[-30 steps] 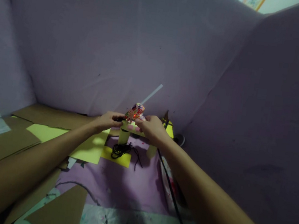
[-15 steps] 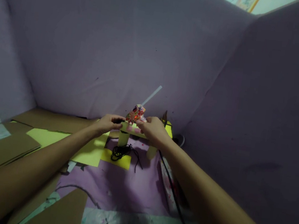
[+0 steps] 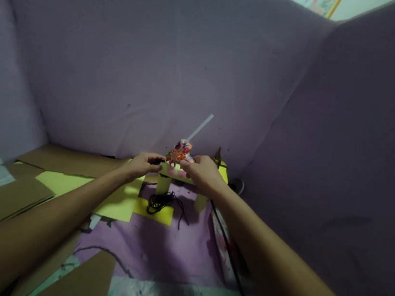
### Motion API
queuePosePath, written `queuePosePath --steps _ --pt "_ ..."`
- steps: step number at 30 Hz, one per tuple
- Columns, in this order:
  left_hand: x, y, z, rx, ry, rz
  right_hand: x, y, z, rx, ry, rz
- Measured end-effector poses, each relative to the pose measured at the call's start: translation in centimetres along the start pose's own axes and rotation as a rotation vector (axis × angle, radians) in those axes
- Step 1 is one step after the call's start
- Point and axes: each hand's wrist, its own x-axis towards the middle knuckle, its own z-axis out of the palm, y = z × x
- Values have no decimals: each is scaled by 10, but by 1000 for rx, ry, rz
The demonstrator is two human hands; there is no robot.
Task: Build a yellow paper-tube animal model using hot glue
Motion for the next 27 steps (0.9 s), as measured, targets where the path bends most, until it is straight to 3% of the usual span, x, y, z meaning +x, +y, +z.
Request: queuePosePath --steps 10,18,27 --pt "-1 1 -3 -25 16 -11 0 0 6 -3 0 -21" --pt "8 9 -23 98 168 -120 -1 -1 5 -21 -20 -23" --pt "5 23 -11 255 68 -241 -2 -3 5 -34 -31 -14"
